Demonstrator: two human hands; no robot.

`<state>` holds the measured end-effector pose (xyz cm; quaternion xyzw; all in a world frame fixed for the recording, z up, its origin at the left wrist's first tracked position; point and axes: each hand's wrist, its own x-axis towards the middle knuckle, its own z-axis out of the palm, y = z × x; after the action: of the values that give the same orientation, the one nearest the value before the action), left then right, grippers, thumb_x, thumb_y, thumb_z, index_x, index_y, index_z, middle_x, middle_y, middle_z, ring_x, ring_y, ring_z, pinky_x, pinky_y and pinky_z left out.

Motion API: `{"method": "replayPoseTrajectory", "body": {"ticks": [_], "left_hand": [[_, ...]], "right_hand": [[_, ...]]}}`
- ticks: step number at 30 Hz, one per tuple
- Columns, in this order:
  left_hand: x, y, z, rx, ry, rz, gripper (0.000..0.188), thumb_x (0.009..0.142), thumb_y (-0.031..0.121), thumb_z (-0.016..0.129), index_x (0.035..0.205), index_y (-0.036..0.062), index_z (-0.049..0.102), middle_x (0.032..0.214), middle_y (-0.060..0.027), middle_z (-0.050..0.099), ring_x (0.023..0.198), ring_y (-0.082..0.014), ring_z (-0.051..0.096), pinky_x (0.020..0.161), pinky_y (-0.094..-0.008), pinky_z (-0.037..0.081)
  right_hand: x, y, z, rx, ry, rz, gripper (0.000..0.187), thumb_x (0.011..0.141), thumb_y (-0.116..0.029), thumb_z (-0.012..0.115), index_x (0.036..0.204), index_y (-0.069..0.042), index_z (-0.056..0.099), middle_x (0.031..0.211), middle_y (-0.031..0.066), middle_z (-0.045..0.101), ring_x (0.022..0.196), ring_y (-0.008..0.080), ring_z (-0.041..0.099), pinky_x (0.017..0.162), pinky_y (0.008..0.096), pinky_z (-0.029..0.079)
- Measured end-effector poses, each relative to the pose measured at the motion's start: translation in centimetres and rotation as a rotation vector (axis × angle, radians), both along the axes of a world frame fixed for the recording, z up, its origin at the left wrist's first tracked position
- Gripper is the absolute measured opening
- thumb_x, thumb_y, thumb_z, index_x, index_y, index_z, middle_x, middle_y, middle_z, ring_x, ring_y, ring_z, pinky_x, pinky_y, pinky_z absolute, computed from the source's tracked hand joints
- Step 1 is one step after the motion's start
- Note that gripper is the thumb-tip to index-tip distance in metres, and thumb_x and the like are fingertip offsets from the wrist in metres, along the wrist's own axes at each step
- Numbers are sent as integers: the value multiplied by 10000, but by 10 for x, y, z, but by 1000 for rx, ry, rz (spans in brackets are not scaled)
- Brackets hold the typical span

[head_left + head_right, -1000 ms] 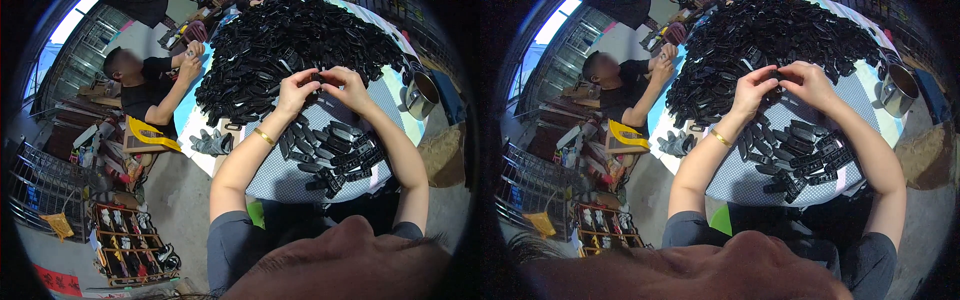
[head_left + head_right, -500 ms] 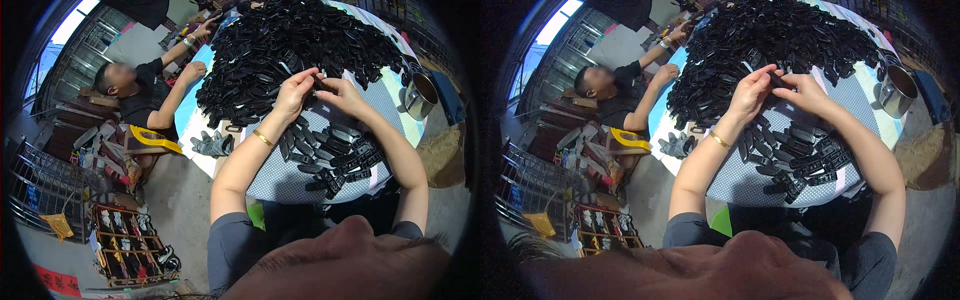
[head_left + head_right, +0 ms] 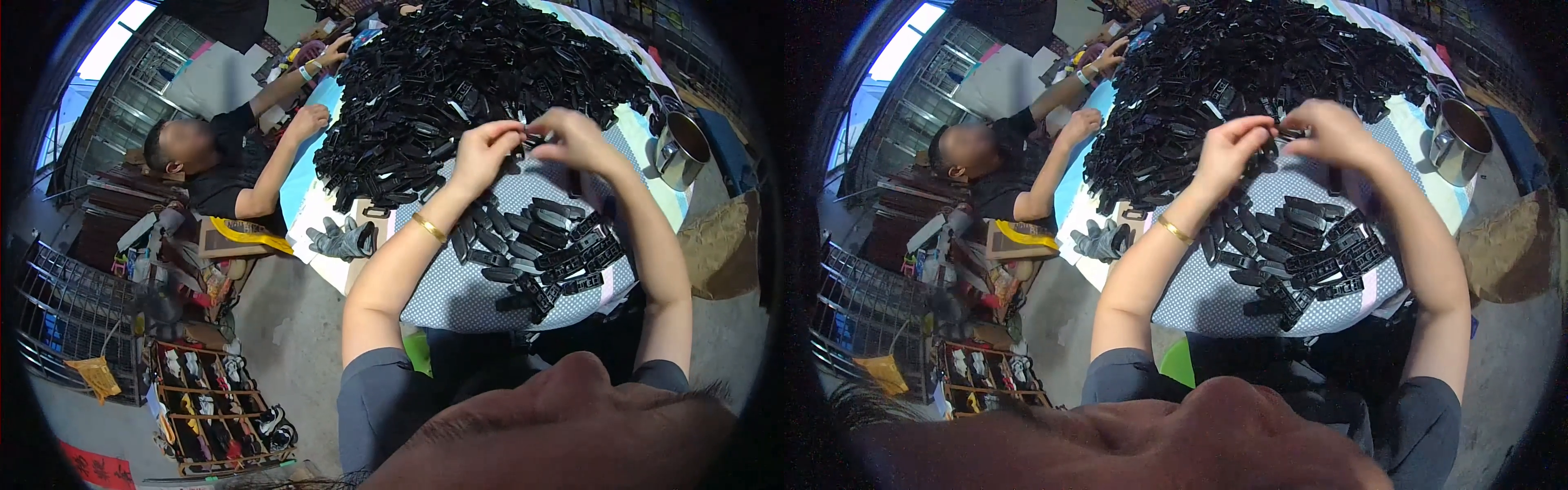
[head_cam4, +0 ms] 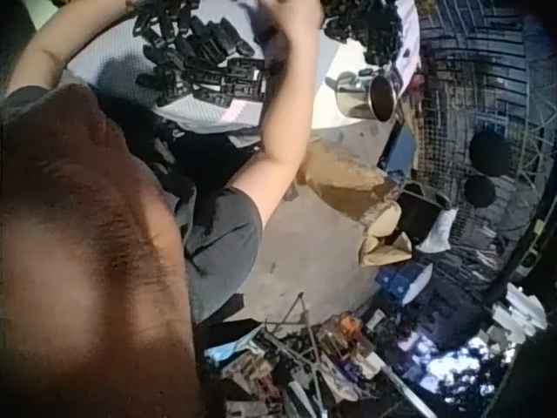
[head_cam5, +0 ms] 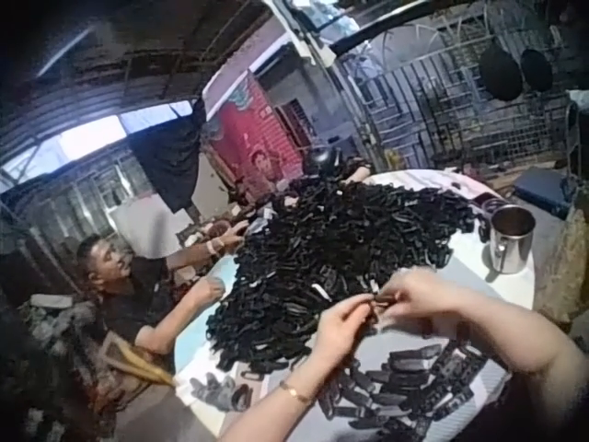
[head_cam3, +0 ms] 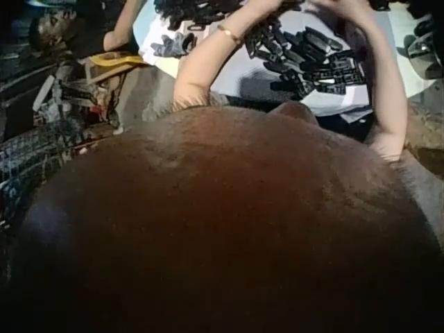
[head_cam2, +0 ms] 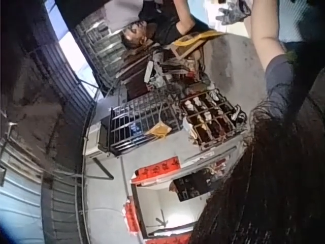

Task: Inspecting and sorting a large pile of black plastic components on a workbench.

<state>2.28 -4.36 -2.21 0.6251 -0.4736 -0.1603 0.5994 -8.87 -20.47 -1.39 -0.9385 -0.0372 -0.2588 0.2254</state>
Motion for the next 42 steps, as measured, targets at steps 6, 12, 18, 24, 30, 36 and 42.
{"method": "replayPoseTrajectory", "body": {"ticks": [6, 12, 18, 24, 30, 36, 42], "left_hand": [[-28, 1, -7, 403, -496, -160, 318, 747, 175, 662, 1030, 40, 611, 865, -117, 654, 767, -145, 619, 701, -266, 482], [-18, 2, -17, 344, -400, -365, 261, 831, 201, 571, 995, 2, 612, 876, -106, 644, 736, -153, 614, 660, -265, 493], [12, 3, -2, 220, 767, -198, 464, 923, 404, 357, 1078, -12, 493, 846, -114, 576, 618, -154, 582, 525, -245, 505], [28, 11, 0, 329, 598, -408, 316, 870, 137, 525, 1128, -42, 493, 938, -96, 585, 760, -175, 621, 659, -218, 533], [24, 13, 7, 358, 654, -453, 343, 856, 90, 521, 1153, -65, 446, 984, -151, 579, 835, -226, 627, 759, -278, 535], [29, 15, 1, 422, 718, -602, 239, 851, 63, 495, 1055, -60, 472, 909, -165, 581, 781, -260, 634, 700, -315, 547], [37, 14, -2, 529, 775, -746, 252, 857, 156, 477, 1021, -35, 485, 862, -175, 604, 656, -226, 637, 582, -295, 551]], "right_hand": [[0, -58, -19, -212, 260, -637, 279, 681, -256, 663, 860, -49, 612, 865, 172, 614, 825, 316, 593, 731, 408, 473], [3, -60, -15, -160, 199, -501, 333, 668, -192, 682, 967, -66, 607, 888, 157, 615, 832, 322, 591, 698, 384, 477], [-1, 12, 3, -19, -144, 85, 348, 657, -102, 687, 986, -65, 581, 915, 112, 608, 871, 284, 574, 708, 363, 469], [0, 23, -5, 54, -62, 243, 284, 609, 55, 645, 863, -8, 535, 858, 105, 597, 805, 276, 591, 682, 322, 474], [-1, 14, 3, 142, -13, 238, 230, 643, 21, 641, 834, -2, 514, 782, 127, 593, 727, 273, 598, 608, 321, 462], [-8, 13, 17, 237, 159, 293, 215, 670, 3, 643, 840, 5, 511, 735, 99, 597, 714, 179, 597, 623, 301, 455], [-10, 16, 15, 332, 184, 460, 173, 709, -55, 664, 863, 2, 606, 748, 56, 618, 709, 128, 586, 640, 256, 455]]}}
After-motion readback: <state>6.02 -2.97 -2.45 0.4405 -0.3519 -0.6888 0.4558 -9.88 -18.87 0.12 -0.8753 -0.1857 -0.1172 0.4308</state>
